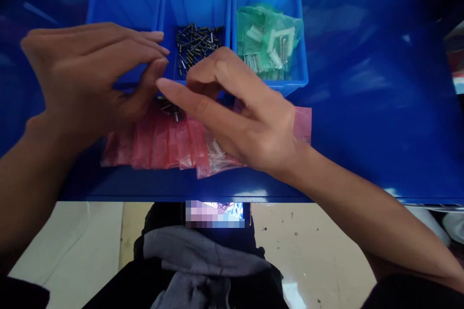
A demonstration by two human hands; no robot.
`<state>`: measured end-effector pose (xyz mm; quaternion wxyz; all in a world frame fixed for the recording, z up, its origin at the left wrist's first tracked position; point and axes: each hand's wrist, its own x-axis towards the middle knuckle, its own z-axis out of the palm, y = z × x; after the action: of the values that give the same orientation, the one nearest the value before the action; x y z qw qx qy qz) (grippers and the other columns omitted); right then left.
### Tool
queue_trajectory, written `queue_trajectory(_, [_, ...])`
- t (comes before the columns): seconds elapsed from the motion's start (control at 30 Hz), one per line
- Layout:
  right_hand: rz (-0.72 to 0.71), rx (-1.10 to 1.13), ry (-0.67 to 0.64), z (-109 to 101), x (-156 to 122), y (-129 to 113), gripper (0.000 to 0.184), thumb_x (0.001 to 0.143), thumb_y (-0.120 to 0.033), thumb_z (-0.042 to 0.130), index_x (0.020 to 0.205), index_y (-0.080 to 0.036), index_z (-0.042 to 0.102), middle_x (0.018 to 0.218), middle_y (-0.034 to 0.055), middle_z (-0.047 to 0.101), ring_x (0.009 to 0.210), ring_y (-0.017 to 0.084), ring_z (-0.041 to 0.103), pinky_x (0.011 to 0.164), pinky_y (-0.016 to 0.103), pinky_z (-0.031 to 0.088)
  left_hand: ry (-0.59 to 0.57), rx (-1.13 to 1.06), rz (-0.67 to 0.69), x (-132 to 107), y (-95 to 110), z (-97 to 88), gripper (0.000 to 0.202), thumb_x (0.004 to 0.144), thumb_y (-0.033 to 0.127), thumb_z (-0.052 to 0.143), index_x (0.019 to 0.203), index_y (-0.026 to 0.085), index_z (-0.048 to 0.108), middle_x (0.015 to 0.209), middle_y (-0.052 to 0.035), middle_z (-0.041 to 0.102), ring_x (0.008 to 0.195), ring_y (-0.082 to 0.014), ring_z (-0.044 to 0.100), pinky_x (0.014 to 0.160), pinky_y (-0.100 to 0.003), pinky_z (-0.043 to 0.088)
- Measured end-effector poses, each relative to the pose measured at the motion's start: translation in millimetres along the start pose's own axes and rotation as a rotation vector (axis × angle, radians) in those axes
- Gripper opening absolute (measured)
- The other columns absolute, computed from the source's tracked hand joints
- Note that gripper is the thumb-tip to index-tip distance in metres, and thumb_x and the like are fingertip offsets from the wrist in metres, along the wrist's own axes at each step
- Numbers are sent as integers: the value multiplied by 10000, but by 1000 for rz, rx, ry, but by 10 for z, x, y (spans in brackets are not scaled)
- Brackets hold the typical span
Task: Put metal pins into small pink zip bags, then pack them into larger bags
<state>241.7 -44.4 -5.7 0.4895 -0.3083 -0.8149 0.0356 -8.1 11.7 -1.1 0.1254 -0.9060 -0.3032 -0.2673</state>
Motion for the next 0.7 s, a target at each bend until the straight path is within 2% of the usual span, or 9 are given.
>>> queue_trajectory(0.07, [-58, 9, -22, -19, -2, 76, 196, 1084, -220, 675, 1236, -250, 796, 1024, 31, 773, 959, 183, 751, 858, 356, 630, 32, -13, -15, -3, 16, -26, 265, 1104, 317, 596, 1346, 211, 617, 1294, -30, 787, 1153, -256, 814, 905, -334, 636])
queue_trajectory(0.1, [-31, 44, -57, -34, 0, 103, 248, 1079, -204, 665, 1289, -254, 787, 1035, 41, 784, 959, 194, 754, 869, 368, 631, 47, -16, -13, -7, 23, -42, 345, 1106, 331, 596, 1434, 227, 576, 1319, -21, 778, 1148, -244, 811, 920, -333, 634])
queue_trajectory(0.2, [189, 225, -102, -72, 6, 101, 328, 1052, -195, 673, 1324, -340, 785, 995, 22, 760, 885, 203, 712, 832, 389, 635, 56, -48, 14, -43, 43, -82, 488, 1122, 470, 555, 1589, 358, 470, 1368, 27, 746, 1197, -266, 790, 971, -407, 633])
queue_trajectory(0.27, [328, 317, -97, -78, 8, 56, 325, 1041, -203, 688, 1299, -368, 797, 982, 18, 732, 885, 210, 699, 826, 396, 648, 32, -123, -54, -81, 64, -87, 516, 1130, 589, 473, 1626, 454, 427, 1413, 44, 713, 1366, -325, 718, 1075, -503, 617])
queue_trajectory(0.33, [395, 365, -105, -70, 8, 19, 281, 1030, -209, 711, 1249, -357, 808, 1018, 17, 744, 913, 212, 720, 825, 390, 658, 4, -214, -174, -113, 96, -69, 562, 1126, 673, 375, 1653, 478, 390, 1481, 37, 669, 1570, -367, 556, 1204, -583, 563])
queue_trajectory(0.4, [376, 395, -83, -60, 7, 16, 215, 1005, -218, 752, 1176, -331, 817, 1028, 12, 768, 919, 209, 741, 787, 370, 657, -4, -257, -237, -124, 131, -36, 628, 1102, 735, 336, 1666, 462, 376, 1518, 26, 642, 1668, -384, 420, 1257, -612, 538])
queue_trajectory(0.5, [343, 441, -43, -57, 0, 56, 212, 960, -245, 818, 1166, -296, 819, 1026, 21, 790, 956, 219, 765, 772, 348, 668, 7, -259, -255, -108, 167, 3, 666, 1067, 770, 370, 1649, 447, 406, 1528, 20, 632, 1709, -388, 340, 1293, -613, 523])
queue_trajectory(0.6, [377, 451, -93, -71, -11, 76, 303, 917, -223, 863, 1204, -308, 818, 1065, 15, 800, 972, 232, 786, 789, 347, 681, 48, -234, -259, -105, 141, -26, 656, 1058, 759, 410, 1632, 442, 438, 1508, 19, 647, 1704, -381, 351, 1315, -595, 506])
queue_trajectory(0.7, [323, 448, -155, -83, -14, 47, 426, 897, -123, 838, 1283, -298, 798, 996, -6, 796, 870, 211, 772, 734, 343, 658, 15, -211, -210, -160, 22, -134, 586, 1064, 713, 477, 1592, 461, 504, 1420, 38, 704, 1591, -341, 532, 1292, -528, 525])
